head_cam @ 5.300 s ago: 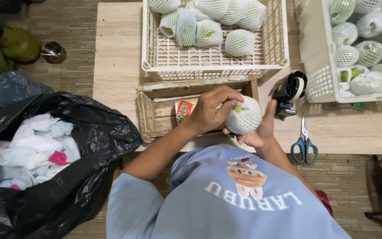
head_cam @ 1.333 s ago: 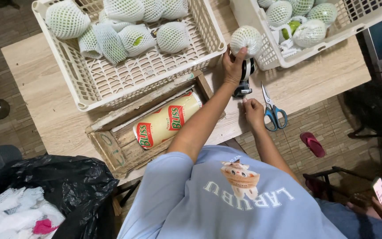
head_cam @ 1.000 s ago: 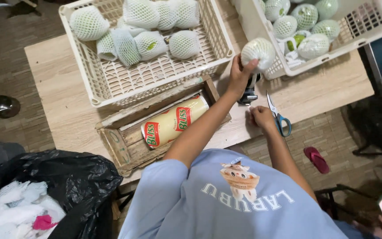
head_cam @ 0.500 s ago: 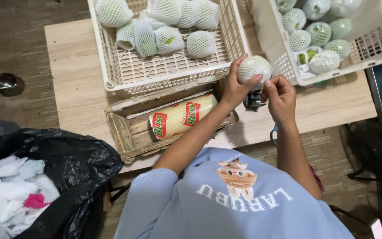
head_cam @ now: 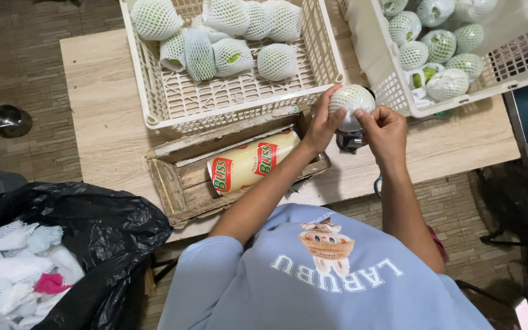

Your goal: Wrapping individual guavas in protective foam nets and organizing them into plastic crates.

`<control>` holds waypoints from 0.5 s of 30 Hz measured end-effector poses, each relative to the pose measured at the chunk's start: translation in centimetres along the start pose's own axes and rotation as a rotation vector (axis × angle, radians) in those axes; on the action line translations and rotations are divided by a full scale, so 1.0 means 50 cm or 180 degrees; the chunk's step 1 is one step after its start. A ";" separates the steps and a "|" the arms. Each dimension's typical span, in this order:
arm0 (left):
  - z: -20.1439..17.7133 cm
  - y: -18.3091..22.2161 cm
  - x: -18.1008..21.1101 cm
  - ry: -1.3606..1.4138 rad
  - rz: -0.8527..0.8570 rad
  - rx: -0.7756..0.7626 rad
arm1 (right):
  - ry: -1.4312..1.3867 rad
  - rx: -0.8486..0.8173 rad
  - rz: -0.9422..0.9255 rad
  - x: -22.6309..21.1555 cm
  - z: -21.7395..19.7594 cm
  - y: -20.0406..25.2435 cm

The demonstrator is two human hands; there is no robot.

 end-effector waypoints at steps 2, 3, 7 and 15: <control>0.008 0.011 0.009 -0.0071 -0.0077 0.0030 | 0.0154 0.0005 0.0046 0.005 -0.003 -0.001; 0.010 0.017 0.012 -0.0146 -0.0154 0.0067 | 0.0302 0.0007 0.0094 0.008 -0.005 -0.001; -0.012 0.026 0.030 -0.0578 -0.0443 0.0453 | 0.0707 -0.0173 0.0043 0.029 0.000 -0.001; -0.034 0.046 0.050 -0.0650 -0.0744 0.0831 | 0.0522 -0.0479 0.0245 -0.062 0.044 0.011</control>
Point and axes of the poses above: each hand's wrist, its own y-axis away from the middle knuckle, its own z-axis out of the palm, x = y × z, the point moved 9 cm from there along -y, towards the middle knuckle, and after that the axes turned 10 degrees about -z, right-handed, at the moved point
